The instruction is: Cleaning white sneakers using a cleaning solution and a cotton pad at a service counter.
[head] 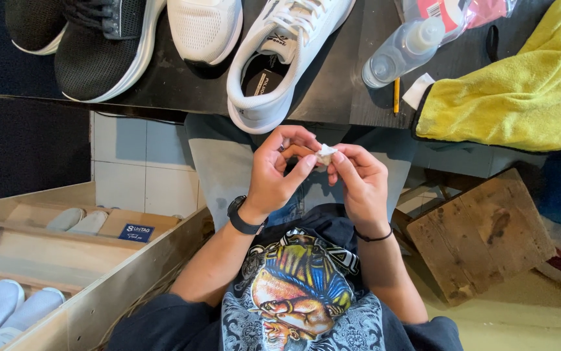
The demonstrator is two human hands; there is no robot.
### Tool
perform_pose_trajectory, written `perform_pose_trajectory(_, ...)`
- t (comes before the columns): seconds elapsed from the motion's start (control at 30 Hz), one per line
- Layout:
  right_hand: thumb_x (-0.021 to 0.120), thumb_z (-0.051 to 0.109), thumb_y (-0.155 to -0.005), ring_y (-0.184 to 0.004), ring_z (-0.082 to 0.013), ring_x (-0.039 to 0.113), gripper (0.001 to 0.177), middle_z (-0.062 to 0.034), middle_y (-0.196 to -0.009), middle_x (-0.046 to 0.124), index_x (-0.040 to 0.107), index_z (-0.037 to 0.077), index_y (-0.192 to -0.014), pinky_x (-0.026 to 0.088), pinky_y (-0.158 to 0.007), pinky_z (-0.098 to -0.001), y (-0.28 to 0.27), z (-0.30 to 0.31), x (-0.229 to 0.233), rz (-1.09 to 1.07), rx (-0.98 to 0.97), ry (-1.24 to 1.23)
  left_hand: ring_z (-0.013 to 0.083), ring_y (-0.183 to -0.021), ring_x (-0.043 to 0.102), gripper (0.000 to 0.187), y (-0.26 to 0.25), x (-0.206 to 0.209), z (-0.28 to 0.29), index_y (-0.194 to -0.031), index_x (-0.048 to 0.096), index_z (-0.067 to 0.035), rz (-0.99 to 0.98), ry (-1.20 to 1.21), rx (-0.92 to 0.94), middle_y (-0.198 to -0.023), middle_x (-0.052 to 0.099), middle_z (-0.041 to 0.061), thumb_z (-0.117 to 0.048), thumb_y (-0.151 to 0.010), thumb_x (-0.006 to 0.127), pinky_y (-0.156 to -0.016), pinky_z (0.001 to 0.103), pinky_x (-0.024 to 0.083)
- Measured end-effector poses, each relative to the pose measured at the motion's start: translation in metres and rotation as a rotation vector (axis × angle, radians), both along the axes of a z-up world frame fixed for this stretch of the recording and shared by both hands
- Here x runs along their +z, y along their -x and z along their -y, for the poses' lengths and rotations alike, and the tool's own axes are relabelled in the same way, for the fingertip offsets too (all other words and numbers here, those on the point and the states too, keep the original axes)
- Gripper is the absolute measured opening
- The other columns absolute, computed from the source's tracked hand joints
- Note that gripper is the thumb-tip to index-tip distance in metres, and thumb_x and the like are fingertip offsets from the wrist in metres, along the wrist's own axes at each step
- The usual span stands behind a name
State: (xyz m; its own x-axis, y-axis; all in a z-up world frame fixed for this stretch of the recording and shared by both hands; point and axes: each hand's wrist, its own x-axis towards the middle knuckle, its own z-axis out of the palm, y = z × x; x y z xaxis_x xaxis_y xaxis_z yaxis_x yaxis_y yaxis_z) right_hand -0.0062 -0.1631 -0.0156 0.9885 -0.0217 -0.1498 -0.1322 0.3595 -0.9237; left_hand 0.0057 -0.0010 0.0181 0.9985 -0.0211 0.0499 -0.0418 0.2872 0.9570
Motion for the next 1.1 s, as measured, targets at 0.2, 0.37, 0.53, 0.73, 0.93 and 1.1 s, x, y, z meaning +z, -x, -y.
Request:
perform_pose_trajectory(0.2, 0.061, 0.005, -0.102, -0.055, -0.0138, 0.062, 0.02, -0.0184, -0.069, 0.065, 0.067, -0.009, -0.114, 0.059, -0.058, -0.0269, 0.0, -0.002, 0.008, -0.069, 0.033, -0.107, 0.0161, -0.077, 0.074, 0.022, -0.007, 0.004, 0.002, -0.111, 0.066, -0.004, 0.058, -0.135, 0.05, -0.088, 0.072, 0.013, 0.002, -0.091, 0.073, -0.078, 0.027, 0.061)
perform_pose_trajectory(0.37, 0.063, 0.003, -0.102, -0.057, -0.0164, 0.064, 0.016, -0.021, -0.073, 0.069, 0.069, -0.007, -0.113, 0.058, -0.056, -0.0274, -0.019, 0.006, 0.04, 0.157, -0.106, 0.17, 0.0187, -0.083, 0.073, 0.016, -0.013, 0.024, -0.002, -0.103, 0.072, -0.01, 0.397, -0.522, 0.256, -0.089, 0.075, 0.005, -0.009, -0.089, 0.077, -0.081, 0.03, 0.058)
perform_pose_trajectory(0.53, 0.072, -0.007, -0.105, -0.06, -0.0238, 0.069, 0.005, -0.0219, -0.076, 0.073, 0.077, -0.006, -0.107, 0.048, -0.05, -0.0281, -0.064, 0.049, 0.082, 0.706, -0.436, 0.79, 0.0289, -0.1, 0.058, 0.022, -0.03, 0.002, -0.034, -0.103, 0.078, -0.017, 0.89, -1.047, 0.659, -0.108, 0.064, 0.008, -0.031, -0.086, 0.082, -0.091, 0.042, 0.051)
perform_pose_trajectory(0.73, 0.073, -0.016, -0.103, -0.082, -0.0304, 0.063, 0.015, -0.0248, -0.105, 0.066, 0.073, -0.011, -0.116, 0.057, -0.068, -0.0377, -0.104, 0.047, 0.118, 1.103, -0.435, 1.018, 0.0355, -0.153, 0.033, 0.086, -0.038, 0.001, -0.047, -0.157, 0.027, -0.012, 0.584, -0.844, 0.483, -0.158, 0.02, 0.017, -0.035, -0.096, 0.084, -0.131, 0.052, 0.049)
perform_pose_trajectory(0.93, 0.075, -0.011, -0.102, -0.09, -0.032, 0.054, 0.012, -0.0173, -0.102, 0.06, 0.076, -0.005, -0.112, 0.047, -0.076, -0.0428, -0.11, 0.038, 0.118, 1.093, -0.457, 1.154, 0.0294, -0.148, 0.052, 0.099, -0.046, -0.009, -0.051, -0.157, 0.031, -0.013, 0.305, -0.956, 0.487, -0.16, 0.043, 0.006, -0.057, -0.085, 0.083, -0.116, 0.048, 0.04)
perform_pose_trajectory(1.1, 0.081, 0.012, -0.101, -0.122, -0.0379, 0.055, 0.034, -0.02, -0.132, 0.052, 0.059, -0.002, -0.121, 0.05, -0.103, -0.0522, -0.111, 0.038, 0.11, 0.998, -0.307, 1.116, 0.0355, -0.146, 0.058, 0.106, -0.053, 0.01, -0.057, -0.16, 0.022, -0.012, 0.381, -0.82, 0.438, -0.166, 0.033, 0.011, -0.045, -0.087, 0.091, -0.119, 0.044, 0.058)
